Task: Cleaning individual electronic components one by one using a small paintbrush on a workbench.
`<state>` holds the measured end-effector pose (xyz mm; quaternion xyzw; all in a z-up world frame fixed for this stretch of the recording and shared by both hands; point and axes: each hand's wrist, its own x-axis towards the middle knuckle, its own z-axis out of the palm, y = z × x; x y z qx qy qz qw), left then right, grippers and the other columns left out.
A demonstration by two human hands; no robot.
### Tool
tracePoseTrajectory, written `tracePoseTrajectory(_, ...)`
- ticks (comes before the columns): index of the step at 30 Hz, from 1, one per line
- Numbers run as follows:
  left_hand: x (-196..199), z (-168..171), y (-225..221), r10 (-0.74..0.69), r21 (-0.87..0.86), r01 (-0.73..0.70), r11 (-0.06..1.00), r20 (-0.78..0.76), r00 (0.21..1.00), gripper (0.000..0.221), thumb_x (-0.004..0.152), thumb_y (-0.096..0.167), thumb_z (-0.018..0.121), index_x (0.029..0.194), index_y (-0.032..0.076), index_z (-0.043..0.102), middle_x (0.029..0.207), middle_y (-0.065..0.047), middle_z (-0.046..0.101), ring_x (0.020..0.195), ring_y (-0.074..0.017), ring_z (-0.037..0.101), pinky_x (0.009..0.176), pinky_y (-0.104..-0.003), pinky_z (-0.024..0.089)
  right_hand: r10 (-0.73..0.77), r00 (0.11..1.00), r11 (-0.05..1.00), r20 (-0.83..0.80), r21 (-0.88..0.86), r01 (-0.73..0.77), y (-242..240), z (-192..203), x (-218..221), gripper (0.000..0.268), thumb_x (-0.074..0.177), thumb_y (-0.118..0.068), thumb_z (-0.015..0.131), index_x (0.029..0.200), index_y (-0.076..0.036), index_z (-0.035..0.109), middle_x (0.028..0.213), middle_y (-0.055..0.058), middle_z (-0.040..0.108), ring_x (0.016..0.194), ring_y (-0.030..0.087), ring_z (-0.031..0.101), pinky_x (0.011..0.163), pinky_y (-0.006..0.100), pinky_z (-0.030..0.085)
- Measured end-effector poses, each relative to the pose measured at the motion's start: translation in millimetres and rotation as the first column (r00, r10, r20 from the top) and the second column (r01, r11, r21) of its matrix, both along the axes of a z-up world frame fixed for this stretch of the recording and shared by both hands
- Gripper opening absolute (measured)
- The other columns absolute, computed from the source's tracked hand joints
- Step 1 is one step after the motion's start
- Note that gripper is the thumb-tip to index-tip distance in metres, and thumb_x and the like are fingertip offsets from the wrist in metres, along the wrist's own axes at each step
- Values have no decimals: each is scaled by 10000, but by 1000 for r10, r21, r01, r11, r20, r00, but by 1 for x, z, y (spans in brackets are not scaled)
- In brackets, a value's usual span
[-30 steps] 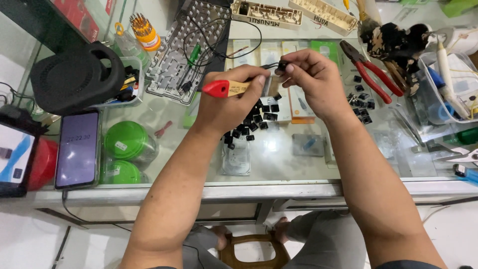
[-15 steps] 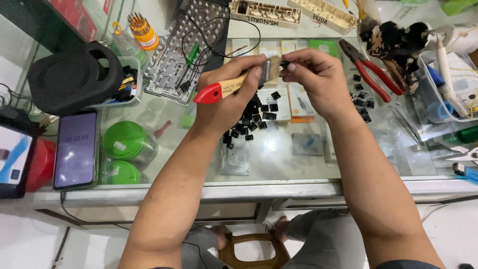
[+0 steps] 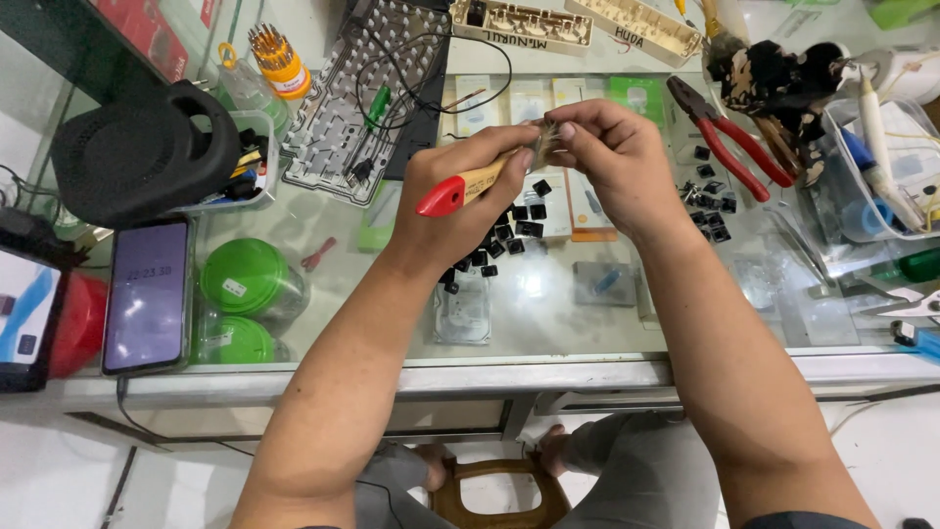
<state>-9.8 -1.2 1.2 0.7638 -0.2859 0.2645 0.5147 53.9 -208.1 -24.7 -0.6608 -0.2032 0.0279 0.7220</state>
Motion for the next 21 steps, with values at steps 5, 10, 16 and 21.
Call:
tracePoseTrajectory(5,1,2,3,74,1,-74,997,39,997,199,1044,142,625,1191,35,706,1136,-113,777,939,-190,787,808,-280,636,-19,1000,999,19,-29,19,-5,0,3,143,1021,-71,665,1158,-34,677,1073,103,747,996,163,736,900,272,641)
tracePoseTrajectory(10,0,2,0,-8,-54,10,998,43,999,234,1056,177,623,1223,31,698,1210,-120,754,1099,-223,774,929,-298,645,56,997,998,54,39,-58,-5,-6,5,130,1045,-57,619,1149,12,659,1058,146,738,950,212,736,909,321,655)
tracePoseTrajectory(16,7,-1,1,53,-172,-41,984,60,997,134,1032,157,663,1122,113,753,996,-137,789,924,-273,784,774,-357,627,-43,999,993,15,107,41,-4,-16,12,174,1030,-2,647,1168,102,660,1011,208,740,975,232,763,913,400,670)
tracePoseTrajectory(21,15,-8,9,175,-36,-174,984,21,984,202,1028,119,641,1193,27,713,1104,-118,786,879,-178,784,748,-265,634,-8,999,985,32,-171,14,-3,7,-1,118,1025,-100,667,1123,-40,696,1037,117,758,986,192,769,914,292,657)
